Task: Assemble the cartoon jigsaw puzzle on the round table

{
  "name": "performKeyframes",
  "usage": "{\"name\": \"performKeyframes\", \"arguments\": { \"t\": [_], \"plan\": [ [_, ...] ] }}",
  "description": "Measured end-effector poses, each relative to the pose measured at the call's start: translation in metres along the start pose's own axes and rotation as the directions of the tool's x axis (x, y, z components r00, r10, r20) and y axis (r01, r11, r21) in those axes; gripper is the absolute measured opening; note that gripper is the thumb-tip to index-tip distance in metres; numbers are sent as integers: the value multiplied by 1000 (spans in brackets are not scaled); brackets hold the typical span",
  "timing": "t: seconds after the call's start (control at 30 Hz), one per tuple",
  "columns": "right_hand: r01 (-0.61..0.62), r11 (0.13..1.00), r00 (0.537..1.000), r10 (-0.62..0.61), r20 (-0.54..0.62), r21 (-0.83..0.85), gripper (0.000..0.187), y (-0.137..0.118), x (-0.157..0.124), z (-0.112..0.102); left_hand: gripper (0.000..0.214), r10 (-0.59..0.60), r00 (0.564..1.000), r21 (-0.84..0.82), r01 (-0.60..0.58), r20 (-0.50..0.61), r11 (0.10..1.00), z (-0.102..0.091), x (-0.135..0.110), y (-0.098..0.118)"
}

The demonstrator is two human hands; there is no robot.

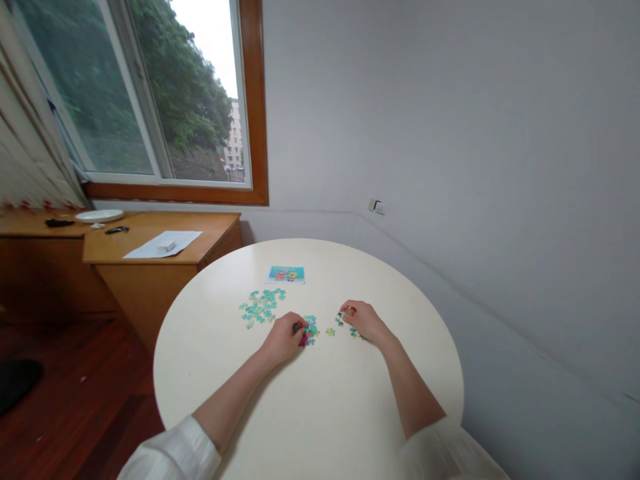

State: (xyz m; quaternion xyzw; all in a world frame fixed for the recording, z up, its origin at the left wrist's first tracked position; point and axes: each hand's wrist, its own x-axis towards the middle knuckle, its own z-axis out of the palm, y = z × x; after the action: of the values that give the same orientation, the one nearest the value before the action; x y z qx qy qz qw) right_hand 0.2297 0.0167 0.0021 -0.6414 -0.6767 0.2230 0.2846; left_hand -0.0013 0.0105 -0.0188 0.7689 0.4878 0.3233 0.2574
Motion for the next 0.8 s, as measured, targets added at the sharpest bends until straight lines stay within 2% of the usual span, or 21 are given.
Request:
{"name": "performKeyframes", "arguments": {
  "t": [0.17, 0.27, 0.4, 0.7, 0.8],
  "plan": [
    [38, 991, 996, -26, -89, 125, 10, -3, 4, 9, 21, -2, 1000, -4, 2, 6, 1000, 0, 0, -1],
    [68, 968, 992, -40, -120, 242, 17, -5, 7, 15, 20, 2, 1000, 1, -2, 7, 1000, -2, 0, 1],
    [93, 927, 992, -57, -109, 363, 30, -9, 9, 22, 20, 11, 1000, 18, -11, 4, 1000, -3, -1, 4],
    [24, 856, 998, 7, -57, 517, 29, -12, 11, 31, 20, 16, 1000, 39, -17, 10, 999, -4, -1, 4],
    [31, 836, 999, -13, -37, 548, 27, -15, 9, 30, 20, 14, 1000, 35, -14, 9, 999, -4, -1, 4]
  ]
}}
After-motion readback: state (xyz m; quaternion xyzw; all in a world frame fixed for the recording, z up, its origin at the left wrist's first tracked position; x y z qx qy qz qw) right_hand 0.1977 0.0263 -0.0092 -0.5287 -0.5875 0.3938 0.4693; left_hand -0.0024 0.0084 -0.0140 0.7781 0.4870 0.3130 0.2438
